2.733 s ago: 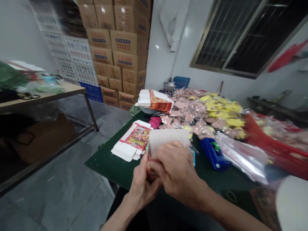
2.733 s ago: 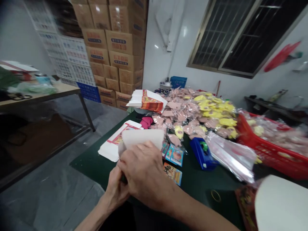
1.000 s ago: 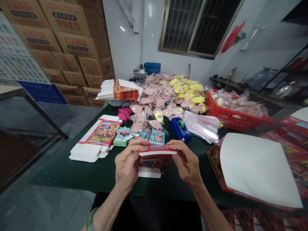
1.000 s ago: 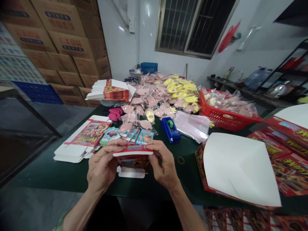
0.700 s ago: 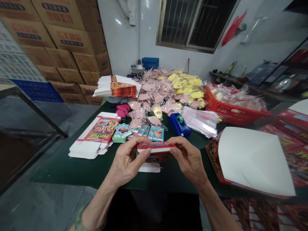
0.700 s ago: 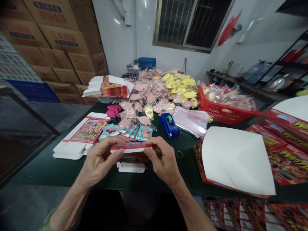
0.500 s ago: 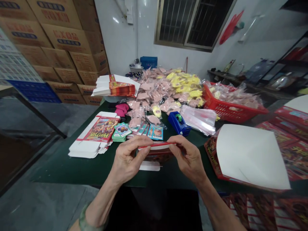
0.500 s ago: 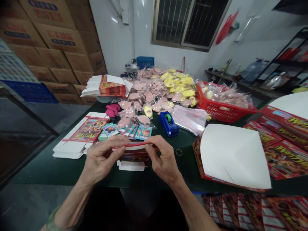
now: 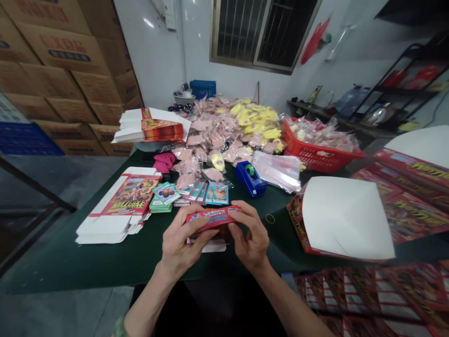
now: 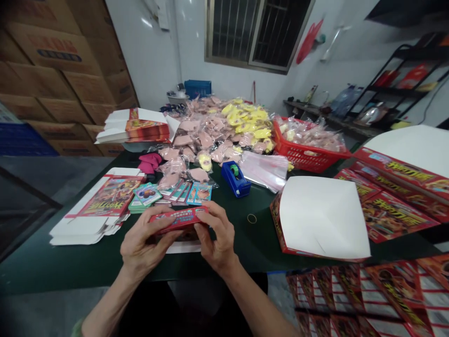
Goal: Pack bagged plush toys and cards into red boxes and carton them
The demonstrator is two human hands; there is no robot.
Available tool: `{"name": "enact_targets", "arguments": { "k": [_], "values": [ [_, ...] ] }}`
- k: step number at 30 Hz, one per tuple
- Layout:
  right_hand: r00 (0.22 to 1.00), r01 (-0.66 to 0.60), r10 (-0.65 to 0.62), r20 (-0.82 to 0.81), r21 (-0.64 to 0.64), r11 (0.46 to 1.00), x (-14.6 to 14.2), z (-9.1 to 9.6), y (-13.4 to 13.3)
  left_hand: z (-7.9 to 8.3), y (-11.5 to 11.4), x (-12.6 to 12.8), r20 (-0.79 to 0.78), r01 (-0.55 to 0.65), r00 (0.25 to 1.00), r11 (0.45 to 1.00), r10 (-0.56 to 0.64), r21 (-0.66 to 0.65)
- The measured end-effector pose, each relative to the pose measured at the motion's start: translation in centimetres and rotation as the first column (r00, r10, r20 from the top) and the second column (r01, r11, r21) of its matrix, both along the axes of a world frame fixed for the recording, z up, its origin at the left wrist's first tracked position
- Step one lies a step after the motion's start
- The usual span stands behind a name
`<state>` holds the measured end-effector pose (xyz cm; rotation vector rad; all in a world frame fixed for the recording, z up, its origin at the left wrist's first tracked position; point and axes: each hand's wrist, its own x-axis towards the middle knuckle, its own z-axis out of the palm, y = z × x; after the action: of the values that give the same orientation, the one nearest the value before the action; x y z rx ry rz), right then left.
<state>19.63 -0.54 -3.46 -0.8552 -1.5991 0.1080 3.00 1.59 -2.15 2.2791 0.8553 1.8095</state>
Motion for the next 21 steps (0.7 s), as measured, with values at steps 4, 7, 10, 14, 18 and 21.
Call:
{"name": "enact_targets", "arguments": {
  "k": [4,7,10,14,18,21],
  "values": [
    [0.995,-0.034,0.019,-0.097,-0.155,0.987,1.0,0.0,1.3,0.5,0.5,-0.9,-0.059,-0.054,0.997,0.999,0.054,0.006],
    [0.88,0.317,-0.436,-0.188,-0.451,0.834,4.1,0.7,4.3,1.0,0.6,-2.7,-0.134,-0.106,0.985,0.994,0.107,0.012],
    [0.714,0.555,-0.7,0.013,-0.621,0.554,7.6,1.3,8.2,0.7,0.8,-4.4,-0.099,-0.107,0.989,0.994,0.107,0.008],
    [0.756,0.519,-0.635,0.16,-0.738,0.432,10.5,1.8,12.2,-0.1,0.6,-4.9,-0.04,-0.075,0.996,0.997,0.076,0.019],
    [0.838,0.399,-0.507,0.203,-0.862,0.314,11.8,2.4,13.9,-0.2,0.4,-4.6,-0.029,-0.067,0.997,0.996,0.068,0.053],
    [0.86,0.313,-0.483,0.165,-0.918,0.244,12.1,2.6,14.4,-0.2,0.3,-4.5,-0.043,-0.071,0.996,0.996,0.073,0.054]
  ]
}}
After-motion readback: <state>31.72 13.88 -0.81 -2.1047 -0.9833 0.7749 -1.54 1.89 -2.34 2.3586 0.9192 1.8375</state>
